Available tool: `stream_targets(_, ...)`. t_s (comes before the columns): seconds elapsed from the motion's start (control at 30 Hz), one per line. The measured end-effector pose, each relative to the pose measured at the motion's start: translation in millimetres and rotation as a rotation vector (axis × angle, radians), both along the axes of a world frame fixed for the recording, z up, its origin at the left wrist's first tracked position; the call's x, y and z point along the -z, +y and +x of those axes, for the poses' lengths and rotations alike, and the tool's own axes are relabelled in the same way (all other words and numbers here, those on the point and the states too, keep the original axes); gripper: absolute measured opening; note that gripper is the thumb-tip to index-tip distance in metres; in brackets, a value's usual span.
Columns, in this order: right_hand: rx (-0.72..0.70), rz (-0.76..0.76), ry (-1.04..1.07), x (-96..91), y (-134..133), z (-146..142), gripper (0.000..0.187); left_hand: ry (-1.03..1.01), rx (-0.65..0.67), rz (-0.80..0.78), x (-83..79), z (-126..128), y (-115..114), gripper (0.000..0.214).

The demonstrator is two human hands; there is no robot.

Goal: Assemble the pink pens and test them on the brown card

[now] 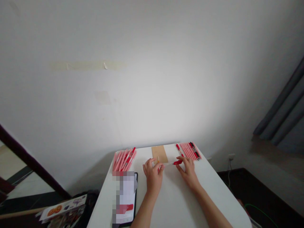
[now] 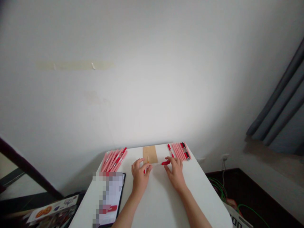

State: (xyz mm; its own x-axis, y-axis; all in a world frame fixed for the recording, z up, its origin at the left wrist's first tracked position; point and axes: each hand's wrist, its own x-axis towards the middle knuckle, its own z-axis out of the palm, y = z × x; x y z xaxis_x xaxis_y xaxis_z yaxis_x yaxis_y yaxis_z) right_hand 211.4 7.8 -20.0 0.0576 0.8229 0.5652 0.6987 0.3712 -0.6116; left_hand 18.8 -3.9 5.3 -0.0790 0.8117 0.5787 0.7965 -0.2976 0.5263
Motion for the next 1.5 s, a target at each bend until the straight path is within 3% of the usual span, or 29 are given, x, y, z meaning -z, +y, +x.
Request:
stream_targets(0.17, -0.010, 0.000, -0.055, -6.4, -1.9, -0.7, 0.022, 0.011, 0.026, -0.004, -3.2, -0.6, -2.6, 0.013)
stream_targets(0.3, -0.021, -0.005, -0.108, -10.7, -2.8, -0.8, 0.026, 0.007, 0.019, -0.011, -5.3, -1.1, -3.5, 0.013)
stream_targets(0.57, 0.019, 0.018, -0.054, -2.3, 0.2, -0.8, 0.035, -0.003, -0.015, 0.012, -1.2, 0.9, -1.0, 0.022)
stream_targets(0.73, 0.005, 0.024, -0.070, -3.2, 0.0, -1.3, 0.028, -0.028, -0.013, 0.014, 1.1, 0.5, 0.9, 0.019)
stream_targets(1.0, -0.017, 0.001, -0.118, -3.3, 1.3, 0.3, 0.030, -0.050, 0.019, 0.013, -2.7, -0.4, -0.6, 0.014)
stream_targets(1.27, 0.025, 0.043, -0.099, 0.4, 1.7, -0.1, 0.032, -0.004, -0.095, -0.048, 1.6, 0.0, 0.0, 0.021)
stream_targets(1.5, 0.010, 0.041, -0.100, -0.8, 1.9, -1.4, 0.026, -0.029, -0.060, -0.063, -1.3, 0.2, -1.8, 0.016)
